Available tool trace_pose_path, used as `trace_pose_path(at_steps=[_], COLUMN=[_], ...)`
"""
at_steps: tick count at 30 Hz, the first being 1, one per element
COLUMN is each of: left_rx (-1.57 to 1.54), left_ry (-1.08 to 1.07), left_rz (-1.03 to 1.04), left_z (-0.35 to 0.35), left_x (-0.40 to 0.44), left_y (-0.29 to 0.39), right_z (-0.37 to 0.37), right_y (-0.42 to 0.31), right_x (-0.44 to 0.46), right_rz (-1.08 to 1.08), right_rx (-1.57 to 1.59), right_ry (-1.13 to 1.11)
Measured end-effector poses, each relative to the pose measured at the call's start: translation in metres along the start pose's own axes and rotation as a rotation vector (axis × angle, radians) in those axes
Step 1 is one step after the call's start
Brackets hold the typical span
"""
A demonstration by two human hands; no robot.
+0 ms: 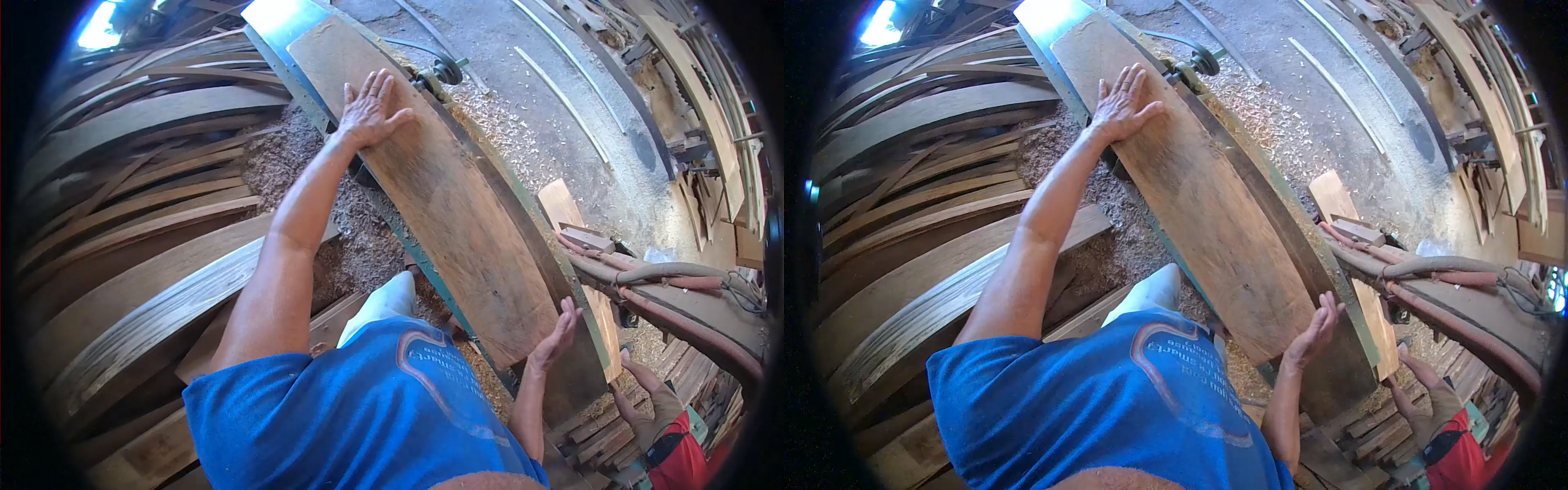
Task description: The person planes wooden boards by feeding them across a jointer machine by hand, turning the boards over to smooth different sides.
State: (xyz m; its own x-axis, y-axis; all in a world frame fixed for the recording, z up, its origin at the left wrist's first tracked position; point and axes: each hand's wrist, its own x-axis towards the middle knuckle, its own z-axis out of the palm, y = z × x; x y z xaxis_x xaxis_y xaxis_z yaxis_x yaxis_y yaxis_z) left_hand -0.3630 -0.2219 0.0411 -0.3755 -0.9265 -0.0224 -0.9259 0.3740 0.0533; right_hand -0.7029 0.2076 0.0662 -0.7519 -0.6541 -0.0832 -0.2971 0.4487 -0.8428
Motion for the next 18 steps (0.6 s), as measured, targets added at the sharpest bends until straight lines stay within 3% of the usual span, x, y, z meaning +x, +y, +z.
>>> trace_pose_path(at_steps=[5, 8, 10, 13, 15, 17, 18], left_rx=[-0.004, -0.016, -0.224, -0.534, -0.635, -0.703, -0.832], left_ry=[-0.010, -0.030, 0.181, 0.539, 0.588, 0.271, -0.090], left_rz=[0.009, -0.063, -0.017, 0.115, 0.102, -0.117, -0.199], left_z=[0.005, -0.005, -0.010, -0.008, 0.014, 0.057, 0.037], left_x=[0.036, 0.026, -0.021, -0.140, -0.231, -0.335, -0.382], left_y=[-0.038, -0.024, 0.001, 0.041, 0.070, 0.094, 0.102], right_z=[0.042, 0.041, 0.037, 0.032, 0.031, 0.029, 0.030], right_y=[-0.017, -0.037, -0.039, -0.040, -0.034, -0.030, -0.032], right_x=[0.011, 0.001, -0.005, -0.012, -0.007, -0.004, -0.002], right_rz=[-0.105, -0.574, -0.835, -0.869, -0.928, -0.957, -0.977], right_rx=[-0.097, -0.424, -0.499, -0.517, -0.524, -0.521, -0.554], right_ry=[0.002, -0.042, -0.192, -0.396, -0.406, -0.427, -0.432])
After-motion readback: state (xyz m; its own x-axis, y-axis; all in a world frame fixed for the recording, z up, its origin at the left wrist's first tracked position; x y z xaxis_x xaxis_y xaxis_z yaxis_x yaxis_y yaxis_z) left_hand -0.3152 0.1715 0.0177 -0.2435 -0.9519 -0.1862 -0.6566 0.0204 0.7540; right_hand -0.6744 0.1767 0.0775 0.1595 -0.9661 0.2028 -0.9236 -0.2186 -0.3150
